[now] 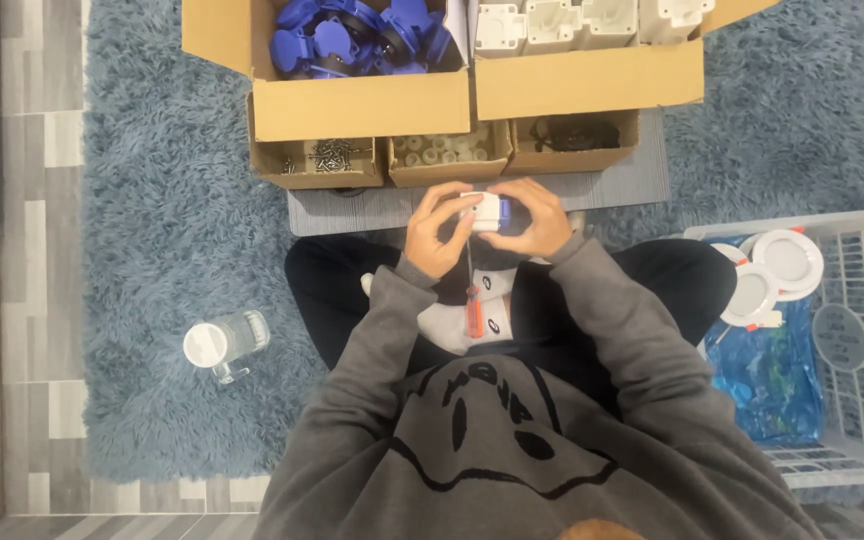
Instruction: Assembling small white plastic hardware components using a screwdriver
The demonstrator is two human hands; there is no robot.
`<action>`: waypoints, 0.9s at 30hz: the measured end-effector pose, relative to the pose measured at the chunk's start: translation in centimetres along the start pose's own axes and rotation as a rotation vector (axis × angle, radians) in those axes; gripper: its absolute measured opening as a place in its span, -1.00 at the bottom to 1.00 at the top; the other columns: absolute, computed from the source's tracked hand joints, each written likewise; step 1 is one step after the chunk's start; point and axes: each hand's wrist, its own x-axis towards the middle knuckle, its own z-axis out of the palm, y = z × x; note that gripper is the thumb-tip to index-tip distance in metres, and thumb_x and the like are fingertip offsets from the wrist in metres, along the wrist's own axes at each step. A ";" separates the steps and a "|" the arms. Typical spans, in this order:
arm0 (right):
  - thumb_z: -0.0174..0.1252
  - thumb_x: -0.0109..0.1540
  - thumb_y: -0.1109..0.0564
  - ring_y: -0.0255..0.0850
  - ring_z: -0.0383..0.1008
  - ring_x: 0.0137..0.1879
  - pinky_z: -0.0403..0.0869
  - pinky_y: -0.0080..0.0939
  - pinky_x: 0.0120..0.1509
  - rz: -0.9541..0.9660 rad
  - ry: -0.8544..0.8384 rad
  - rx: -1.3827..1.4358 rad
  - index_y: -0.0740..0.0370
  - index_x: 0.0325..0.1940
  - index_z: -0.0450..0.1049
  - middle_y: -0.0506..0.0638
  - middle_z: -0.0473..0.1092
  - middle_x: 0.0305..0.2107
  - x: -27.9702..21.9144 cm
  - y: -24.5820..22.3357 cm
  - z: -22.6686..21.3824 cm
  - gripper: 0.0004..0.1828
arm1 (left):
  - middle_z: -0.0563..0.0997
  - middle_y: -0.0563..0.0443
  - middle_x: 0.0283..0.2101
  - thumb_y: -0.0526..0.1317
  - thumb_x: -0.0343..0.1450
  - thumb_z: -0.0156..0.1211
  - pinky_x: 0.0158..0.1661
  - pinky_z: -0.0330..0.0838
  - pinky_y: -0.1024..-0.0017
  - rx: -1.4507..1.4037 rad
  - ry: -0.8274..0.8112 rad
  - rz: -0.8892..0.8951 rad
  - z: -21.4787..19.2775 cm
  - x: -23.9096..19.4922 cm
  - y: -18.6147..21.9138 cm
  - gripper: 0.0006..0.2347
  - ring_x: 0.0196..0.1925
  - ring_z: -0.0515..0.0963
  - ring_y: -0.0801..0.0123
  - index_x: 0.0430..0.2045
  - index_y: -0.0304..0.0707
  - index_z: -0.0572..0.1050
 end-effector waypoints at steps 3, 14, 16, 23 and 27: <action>0.64 0.11 0.06 0.20 0.64 -0.08 0.60 0.13 0.03 0.008 -0.009 -0.002 0.42 0.17 0.58 0.29 0.60 -0.10 0.0 0.0 -0.1 -0.35 | 0.64 -0.08 0.13 -0.24 0.56 0.32 0.19 0.55 0.08 -0.027 0.017 -0.013 -0.1 0.3 0.1 -0.81 0.19 0.68 -0.01 0.04 -0.07 0.73; 0.64 0.12 0.05 0.21 0.63 -0.06 0.59 0.14 0.04 -0.004 -0.002 -0.028 0.42 0.20 0.57 0.29 0.60 -0.07 -0.5 0.5 0.2 -0.33 | 0.72 -0.04 -0.07 -0.22 0.39 0.62 0.02 0.59 0.20 -0.011 0.155 0.004 1.0 1.5 1.0 -0.80 -0.01 0.74 0.06 -0.36 -0.18 0.60; 0.64 0.11 0.04 0.20 0.64 -0.05 0.59 0.12 0.05 -0.004 -0.004 -0.025 0.40 0.21 0.57 0.27 0.61 -0.06 -0.5 0.5 0.3 -0.32 | 0.74 -0.03 -0.09 -0.20 0.37 0.64 0.02 0.58 0.22 0.011 0.165 0.033 1.0 1.7 1.3 -0.75 -0.02 0.74 0.06 -0.42 -0.18 0.54; 0.61 0.16 0.02 0.22 0.63 -0.04 0.59 0.14 -0.01 -0.019 -0.013 -0.024 0.41 0.24 0.55 0.30 0.59 -0.05 -0.4 0.2 -0.1 -0.31 | 0.77 0.02 0.02 -0.34 0.51 0.30 0.17 0.50 0.15 0.071 0.034 0.104 -0.6 1.7 2.6 -0.85 0.22 0.69 0.05 -0.06 -0.16 0.65; 0.61 0.17 0.00 0.20 0.63 -0.06 0.59 0.13 -0.06 -0.012 -0.025 -0.035 0.41 0.25 0.53 0.29 0.59 -0.06 -0.5 0.3 -0.1 -0.31 | 0.77 0.05 -0.02 -0.30 0.47 0.42 0.15 0.51 0.21 0.140 0.051 0.132 -1.1 1.7 2.2 -0.83 0.15 0.71 0.07 -0.08 -0.15 0.68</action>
